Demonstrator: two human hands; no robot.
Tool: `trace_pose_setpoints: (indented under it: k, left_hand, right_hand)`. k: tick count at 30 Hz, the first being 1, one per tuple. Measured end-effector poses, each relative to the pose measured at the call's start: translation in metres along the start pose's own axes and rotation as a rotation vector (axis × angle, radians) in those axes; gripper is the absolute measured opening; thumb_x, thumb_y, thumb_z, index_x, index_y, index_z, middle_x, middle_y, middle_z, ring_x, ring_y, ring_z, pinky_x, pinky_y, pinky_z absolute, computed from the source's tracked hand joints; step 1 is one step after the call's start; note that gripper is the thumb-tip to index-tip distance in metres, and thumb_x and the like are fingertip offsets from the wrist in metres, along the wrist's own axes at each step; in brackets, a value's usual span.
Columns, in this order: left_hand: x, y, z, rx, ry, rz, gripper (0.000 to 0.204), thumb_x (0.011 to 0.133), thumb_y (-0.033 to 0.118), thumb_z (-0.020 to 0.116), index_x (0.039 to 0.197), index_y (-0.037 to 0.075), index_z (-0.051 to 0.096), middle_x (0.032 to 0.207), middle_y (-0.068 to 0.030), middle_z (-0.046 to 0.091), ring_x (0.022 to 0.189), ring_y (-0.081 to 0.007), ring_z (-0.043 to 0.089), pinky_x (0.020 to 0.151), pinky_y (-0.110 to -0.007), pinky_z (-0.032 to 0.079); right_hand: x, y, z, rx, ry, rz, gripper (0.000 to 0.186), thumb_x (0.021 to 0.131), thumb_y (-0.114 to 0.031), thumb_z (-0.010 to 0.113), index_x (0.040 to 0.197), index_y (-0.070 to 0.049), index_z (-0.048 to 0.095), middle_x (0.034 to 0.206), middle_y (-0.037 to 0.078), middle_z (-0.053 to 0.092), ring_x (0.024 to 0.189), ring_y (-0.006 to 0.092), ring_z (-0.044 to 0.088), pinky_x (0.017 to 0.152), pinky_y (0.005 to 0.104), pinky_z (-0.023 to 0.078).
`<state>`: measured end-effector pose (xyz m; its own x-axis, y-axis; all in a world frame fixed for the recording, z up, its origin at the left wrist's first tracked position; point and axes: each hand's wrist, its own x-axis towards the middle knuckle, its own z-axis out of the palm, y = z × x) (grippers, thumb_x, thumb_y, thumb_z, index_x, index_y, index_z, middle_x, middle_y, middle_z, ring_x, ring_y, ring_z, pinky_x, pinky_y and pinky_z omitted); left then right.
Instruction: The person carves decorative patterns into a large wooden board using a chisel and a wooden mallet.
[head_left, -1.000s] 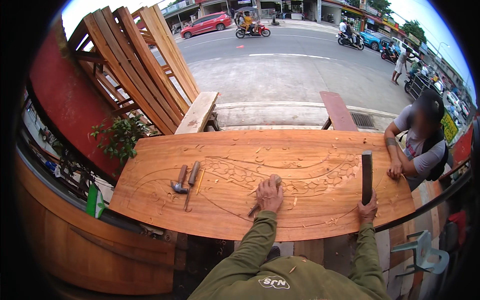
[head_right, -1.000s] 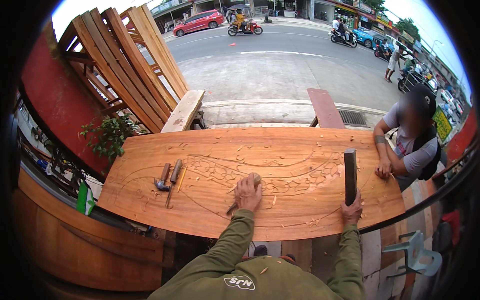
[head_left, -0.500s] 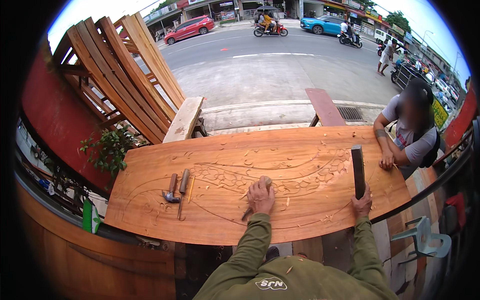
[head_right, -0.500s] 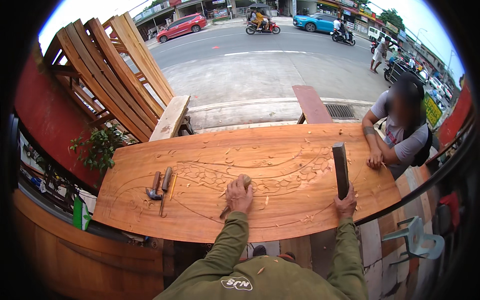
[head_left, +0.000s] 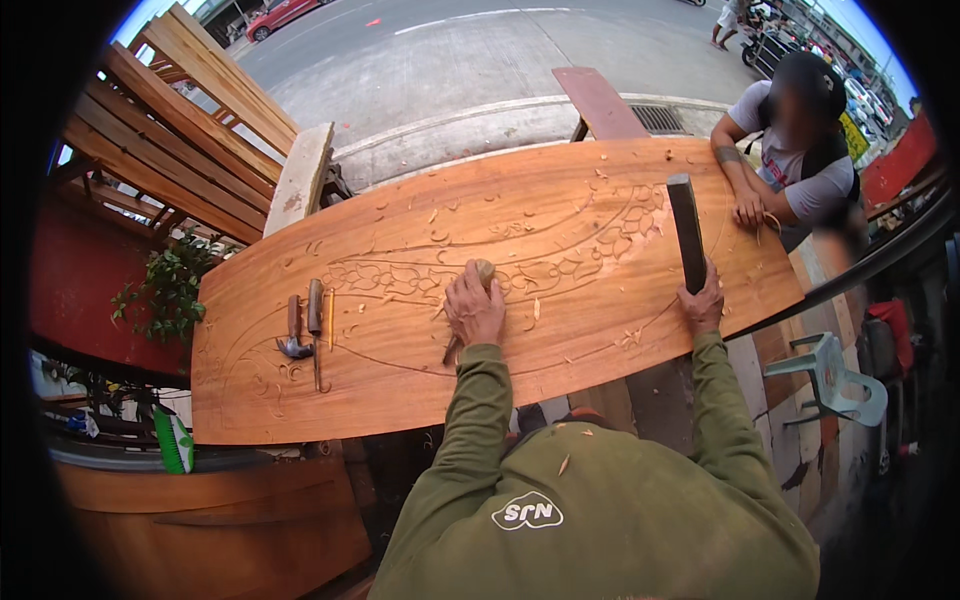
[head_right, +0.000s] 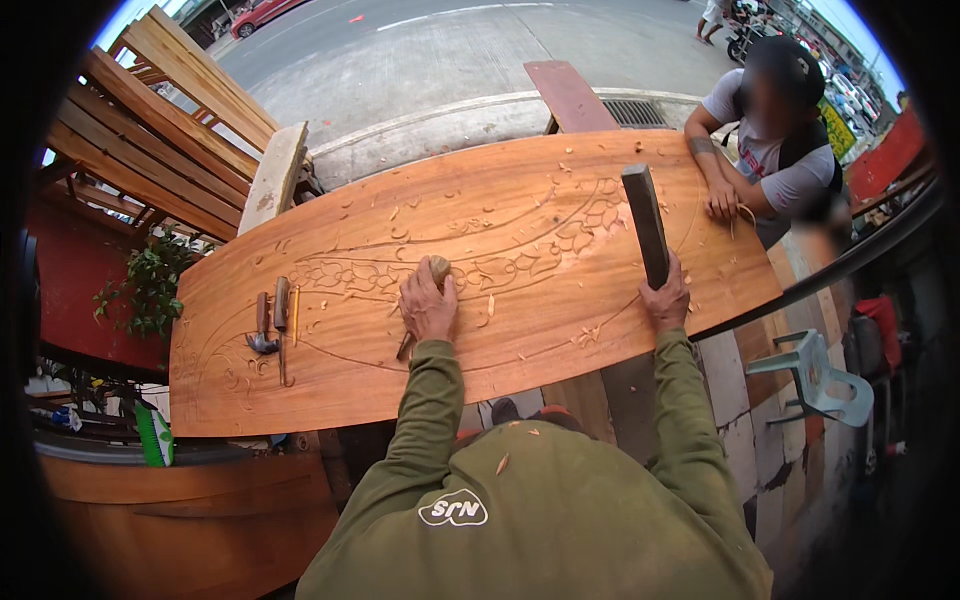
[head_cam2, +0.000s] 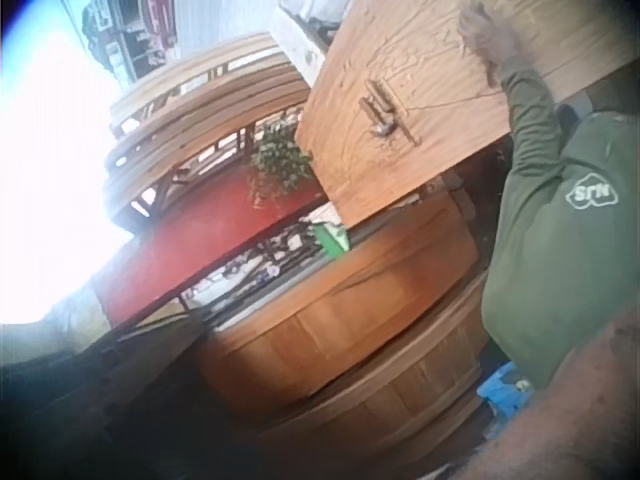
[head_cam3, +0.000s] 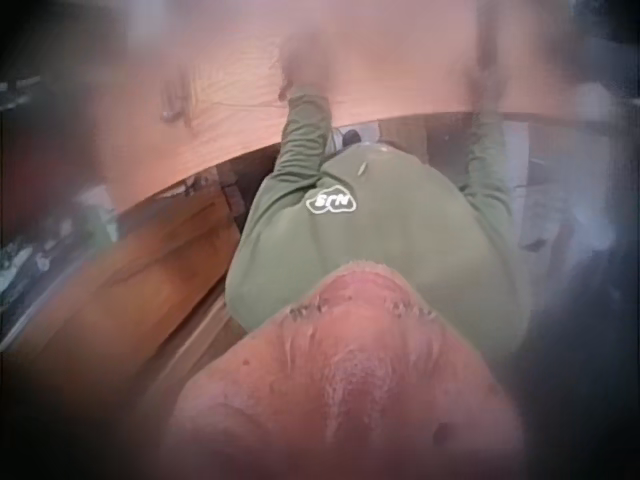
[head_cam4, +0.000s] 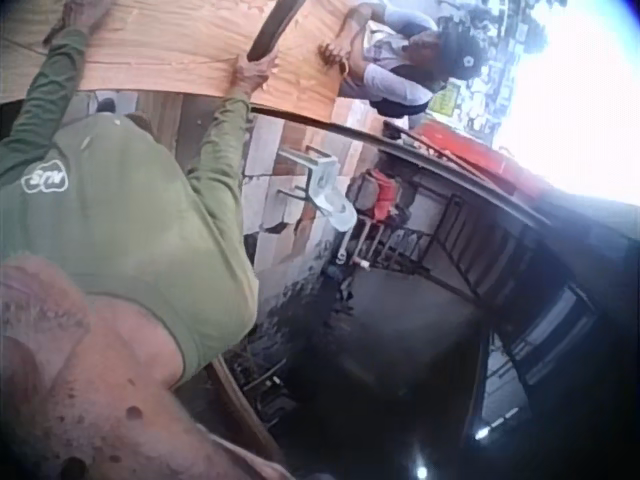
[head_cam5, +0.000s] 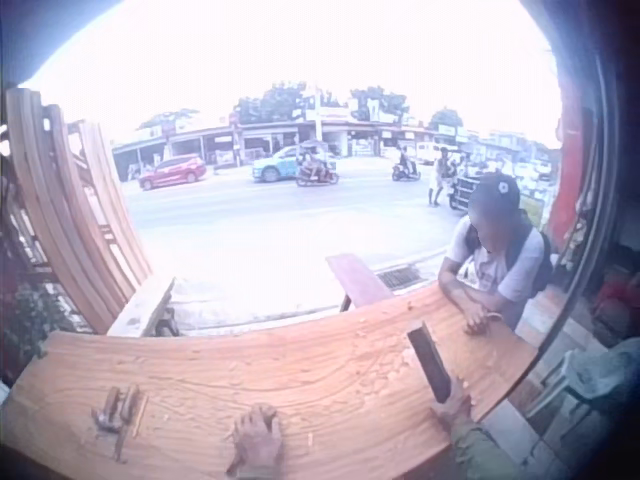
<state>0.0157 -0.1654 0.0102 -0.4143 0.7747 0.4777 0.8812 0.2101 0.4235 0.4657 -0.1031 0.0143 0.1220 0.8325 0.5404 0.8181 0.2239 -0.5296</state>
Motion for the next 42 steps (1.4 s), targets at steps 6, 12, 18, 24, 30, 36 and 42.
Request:
trace_pose_setpoints:
  k: [6,12,18,24,30,36,42]
  left_hand:
    - [-0.003,0.006,0.010,-0.002,-0.085,-0.039,0.060,0.096,0.034,0.074,0.149,0.012,0.057,0.126,-0.0121,0.071,0.124,-0.0345,0.061,0.108,-0.050,0.048]
    - [-0.006,0.002,0.011,0.039,-0.047,-0.018,0.060,0.095,0.034,0.075,0.149,0.012,0.059,0.124,-0.0130,0.072,0.122,-0.0348,0.062,0.108,-0.049,0.048]
    - [-0.005,0.001,0.013,0.107,-0.012,0.027,0.061,0.094,0.033,0.077,0.149,0.011,0.059,0.123,-0.0135,0.073,0.118,-0.0352,0.064,0.104,-0.048,0.051]
    - [-0.004,0.005,0.016,0.196,-0.008,0.043,0.064,0.093,0.036,0.079,0.148,0.011,0.060,0.122,-0.0149,0.072,0.117,-0.0363,0.064,0.102,-0.049,0.052]
    - [-0.004,0.004,0.016,0.294,0.029,0.077,0.065,0.094,0.040,0.079,0.149,0.012,0.060,0.122,-0.0144,0.071,0.117,-0.0349,0.064,0.103,-0.049,0.051]
    - [-0.003,0.012,0.015,0.325,0.012,0.073,0.066,0.093,0.043,0.079,0.148,0.011,0.062,0.125,-0.0145,0.071,0.119,-0.0349,0.064,0.105,-0.049,0.049]
    - [0.001,0.013,0.016,0.323,0.004,0.066,0.066,0.093,0.042,0.080,0.148,0.010,0.062,0.125,-0.0150,0.071,0.119,-0.0359,0.063,0.106,-0.050,0.049]
  right_hand:
    - [-0.003,0.011,0.003,-0.017,-0.037,0.074,0.077,0.081,-0.017,0.079,0.152,-0.011,0.052,0.121,0.024,0.074,0.105,0.0434,0.075,0.087,0.0495,0.061]
    - [-0.007,0.009,-0.003,0.056,-0.018,0.099,0.073,0.081,-0.017,0.079,0.150,-0.010,0.055,0.113,0.020,0.076,0.097,0.0375,0.078,0.083,0.0451,0.061]
    - [-0.001,0.003,-0.009,0.147,-0.080,0.150,0.072,0.082,-0.016,0.082,0.149,-0.008,0.056,0.111,0.017,0.076,0.094,0.0302,0.078,0.084,0.0411,0.061]
    - [0.004,0.015,-0.014,0.298,-0.149,0.222,0.073,0.082,-0.017,0.086,0.147,-0.004,0.056,0.110,0.014,0.075,0.093,0.0247,0.074,0.085,0.0359,0.059]
    - [0.002,0.023,-0.011,0.514,-0.202,0.361,0.067,0.085,-0.016,0.087,0.143,0.001,0.057,0.107,0.008,0.072,0.092,0.0180,0.068,0.086,0.0318,0.056]
    - [0.009,0.015,-0.021,0.542,-0.271,0.390,0.062,0.084,-0.016,0.089,0.137,0.001,0.060,0.100,0.004,0.069,0.088,0.0159,0.065,0.083,0.0310,0.055]
    - [0.011,0.019,-0.020,0.646,-0.285,0.428,0.057,0.084,-0.017,0.089,0.132,-0.001,0.062,0.095,0.003,0.069,0.086,0.0142,0.064,0.080,0.0302,0.054]
